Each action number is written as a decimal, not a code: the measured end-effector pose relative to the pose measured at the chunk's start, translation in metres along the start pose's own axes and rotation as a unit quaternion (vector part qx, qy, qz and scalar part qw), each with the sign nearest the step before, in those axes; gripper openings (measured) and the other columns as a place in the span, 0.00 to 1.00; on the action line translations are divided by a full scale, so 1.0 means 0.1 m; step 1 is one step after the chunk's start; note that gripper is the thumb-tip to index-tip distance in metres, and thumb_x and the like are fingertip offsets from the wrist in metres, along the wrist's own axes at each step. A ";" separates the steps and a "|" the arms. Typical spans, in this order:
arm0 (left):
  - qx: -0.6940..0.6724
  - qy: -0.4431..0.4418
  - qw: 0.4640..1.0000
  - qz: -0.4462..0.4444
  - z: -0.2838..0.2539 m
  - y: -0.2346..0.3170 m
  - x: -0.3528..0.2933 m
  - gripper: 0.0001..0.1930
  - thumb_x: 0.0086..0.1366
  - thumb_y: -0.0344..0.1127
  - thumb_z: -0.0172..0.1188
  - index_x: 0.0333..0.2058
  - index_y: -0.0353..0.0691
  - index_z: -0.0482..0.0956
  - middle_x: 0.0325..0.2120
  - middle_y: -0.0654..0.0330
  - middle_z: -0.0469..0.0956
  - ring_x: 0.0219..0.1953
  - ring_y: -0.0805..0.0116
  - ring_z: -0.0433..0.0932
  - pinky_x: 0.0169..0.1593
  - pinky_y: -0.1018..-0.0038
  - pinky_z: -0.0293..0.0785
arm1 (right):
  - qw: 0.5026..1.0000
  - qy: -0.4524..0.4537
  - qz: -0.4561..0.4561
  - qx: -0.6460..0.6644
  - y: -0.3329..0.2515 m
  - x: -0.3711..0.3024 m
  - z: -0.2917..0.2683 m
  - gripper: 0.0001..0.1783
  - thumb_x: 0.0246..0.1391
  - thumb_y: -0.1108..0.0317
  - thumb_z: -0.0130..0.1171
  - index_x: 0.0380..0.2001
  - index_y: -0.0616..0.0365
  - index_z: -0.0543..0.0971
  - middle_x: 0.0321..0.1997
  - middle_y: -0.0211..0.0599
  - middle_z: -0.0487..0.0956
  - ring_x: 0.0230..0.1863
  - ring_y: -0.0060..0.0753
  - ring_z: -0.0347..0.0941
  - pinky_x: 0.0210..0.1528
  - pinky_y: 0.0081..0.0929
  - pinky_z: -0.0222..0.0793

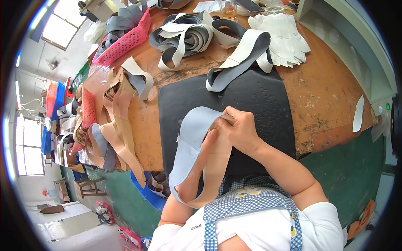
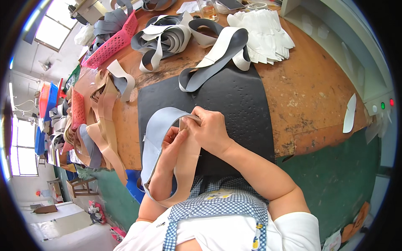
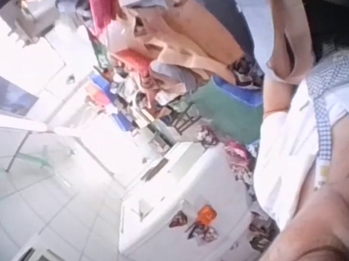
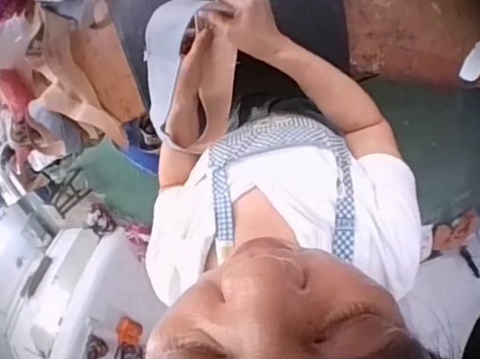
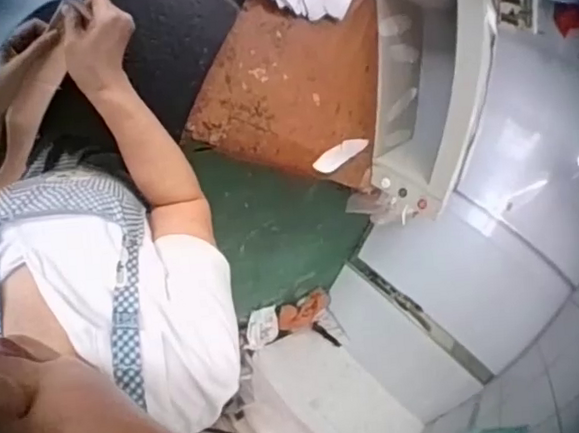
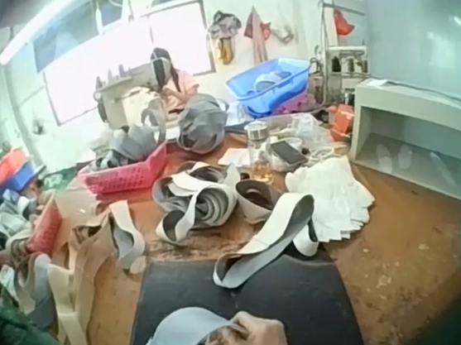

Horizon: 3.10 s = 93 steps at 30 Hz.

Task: Assembling and aligning shoe upper components by hand and utilizing a heating machine.

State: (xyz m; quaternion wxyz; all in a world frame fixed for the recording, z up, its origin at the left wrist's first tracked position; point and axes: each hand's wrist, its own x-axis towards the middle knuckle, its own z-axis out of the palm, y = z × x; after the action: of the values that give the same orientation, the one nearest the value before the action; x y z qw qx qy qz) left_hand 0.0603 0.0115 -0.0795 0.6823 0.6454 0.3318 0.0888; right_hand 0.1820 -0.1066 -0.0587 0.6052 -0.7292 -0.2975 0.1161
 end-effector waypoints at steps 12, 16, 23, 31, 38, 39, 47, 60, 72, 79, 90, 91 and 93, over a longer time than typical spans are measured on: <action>0.178 0.029 0.977 0.110 -0.11 -0.11 0.12 0.08 0.70 0.35 0.60 0.38 0.36 0.80 0.26 0.66 0.80 0.27 0.80 0.77 0.30 0.82 0.71 | 0.999 -0.040 -0.007 0.010 0.06 -0.02 0.04 0.19 0.62 0.61 0.57 0.25 0.68 0.77 0.19 0.57 0.75 0.23 0.60 0.74 0.26 0.42 0.68; 0.105 -0.024 0.991 0.084 -0.08 0.03 0.13 0.13 0.74 0.39 0.53 0.40 0.34 0.80 0.28 0.68 0.80 0.28 0.82 0.76 0.32 0.82 0.71 | 0.999 -0.029 0.027 -0.004 0.20 0.06 -0.02 0.22 0.63 0.58 0.55 0.23 0.69 0.77 0.19 0.59 0.75 0.24 0.62 0.74 0.27 0.43 0.68; 0.146 -0.066 0.985 0.056 -0.02 0.28 0.02 0.12 0.71 0.34 0.58 0.33 0.30 0.79 0.23 0.70 0.77 0.25 0.85 0.71 0.27 0.81 0.67 | 0.997 -0.025 -0.024 -0.075 0.12 0.03 0.02 0.23 0.64 0.58 0.56 0.26 0.70 0.79 0.15 0.48 0.74 0.18 0.22 0.68 0.23 0.32 0.66; -0.001 -0.147 0.986 -0.074 -0.14 0.39 -0.03 0.17 0.76 0.38 0.47 0.41 0.29 0.80 0.28 0.58 0.81 0.28 0.76 0.77 0.35 0.77 0.75 | 0.941 -0.166 0.284 0.081 0.11 0.14 -0.21 0.22 0.61 0.59 0.54 0.25 0.70 0.81 0.15 0.42 0.77 0.14 0.28 0.75 0.16 0.26 0.66; -0.072 0.033 0.997 -0.021 -1.05 0.40 -0.15 0.30 0.78 0.52 0.38 0.55 0.25 0.71 0.44 0.43 0.81 0.47 0.54 0.83 0.48 0.64 0.82 | 0.885 -0.299 0.358 -0.005 -0.41 -0.08 -0.61 0.30 0.67 0.56 0.45 0.25 0.75 0.80 0.19 0.46 0.80 0.15 0.31 0.77 0.19 0.25 0.76; -0.089 0.006 0.996 -0.012 -1.10 0.48 -0.18 0.29 0.78 0.52 0.39 0.56 0.27 0.70 0.47 0.44 0.80 0.48 0.56 0.82 0.48 0.65 0.81 | 0.889 -0.298 0.346 -0.034 -0.45 -0.08 -0.62 0.34 0.70 0.53 0.42 0.22 0.73 0.81 0.16 0.44 0.80 0.16 0.32 0.78 0.21 0.26 0.77; 0.160 0.040 0.977 0.132 -0.83 0.56 -0.09 0.26 0.72 0.44 0.56 0.62 0.35 0.64 0.58 0.49 0.71 0.59 0.59 0.73 0.53 0.66 0.77 | 0.884 -0.077 -0.036 -0.460 -0.74 -0.06 -0.60 0.26 0.64 0.54 0.56 0.18 0.61 0.79 0.13 0.42 0.74 0.16 0.48 0.75 0.21 0.37 0.68; 0.646 0.184 0.680 0.295 -0.37 0.65 1.33 0.07 0.62 0.33 0.56 0.37 0.39 0.77 0.28 0.56 0.83 0.32 0.58 0.85 0.36 0.63 0.82 | 0.788 -0.175 -0.312 -0.501 -0.01 1.43 0.48 0.21 0.47 0.70 0.65 0.46 0.61 0.77 0.46 0.44 0.78 0.51 0.49 0.73 0.51 0.42 0.72; 0.681 0.156 0.664 0.265 -0.65 0.61 0.57 0.13 0.58 0.34 0.57 0.38 0.31 0.80 0.42 0.48 0.80 0.51 0.57 0.78 0.49 0.63 0.75 | 0.796 -0.204 -0.344 -0.454 -0.32 1.23 0.75 0.09 0.54 0.67 0.57 0.22 0.56 0.78 0.23 0.45 0.81 0.29 0.47 0.81 0.33 0.43 0.76; 0.549 0.018 0.747 0.375 -0.15 0.35 -0.54 0.22 0.58 0.44 0.62 0.42 0.29 0.74 0.28 0.57 0.75 0.36 0.60 0.76 0.51 0.64 0.69 | 0.850 -0.113 -0.258 -0.444 -0.39 1.69 0.59 0.12 0.60 0.63 0.57 0.30 0.60 0.80 0.26 0.48 0.82 0.31 0.52 0.81 0.36 0.45 0.76; 0.593 0.305 0.608 0.431 -2.55 1.44 -0.67 0.13 0.55 0.24 0.58 0.39 0.42 0.82 0.36 0.51 0.81 0.52 0.40 0.72 0.62 0.49 0.65 | 0.954 -0.050 -0.185 -0.230 -0.47 0.89 -0.09 0.11 0.64 0.71 0.56 0.46 0.65 0.79 0.32 0.44 0.82 0.31 0.33 0.79 0.35 0.27 0.74; 0.622 0.331 0.588 0.398 -2.79 1.50 -0.68 0.12 0.55 0.23 0.57 0.39 0.41 0.82 0.37 0.50 0.81 0.53 0.41 0.71 0.63 0.49 0.63 | 0.955 -0.067 -0.187 -0.219 -0.40 0.77 -0.13 0.10 0.63 0.73 0.56 0.45 0.65 0.79 0.32 0.43 0.82 0.31 0.31 0.79 0.34 0.25 0.74; 0.646 0.346 0.599 0.322 -3.28 1.51 -0.68 0.12 0.55 0.22 0.57 0.38 0.40 0.82 0.38 0.49 0.80 0.53 0.43 0.71 0.64 0.49 0.61 | 0.963 -0.087 -0.150 -0.208 -0.31 0.54 -0.11 0.08 0.60 0.76 0.58 0.41 0.66 0.80 0.33 0.47 0.82 0.28 0.37 0.79 0.33 0.28 0.74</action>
State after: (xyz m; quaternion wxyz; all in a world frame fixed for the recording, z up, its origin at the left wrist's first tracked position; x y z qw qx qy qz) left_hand -0.1316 0.2663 0.1028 -0.1514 0.9036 0.2850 0.2819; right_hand 0.2217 -0.0821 -0.0167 0.4223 -0.7734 -0.4722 0.0225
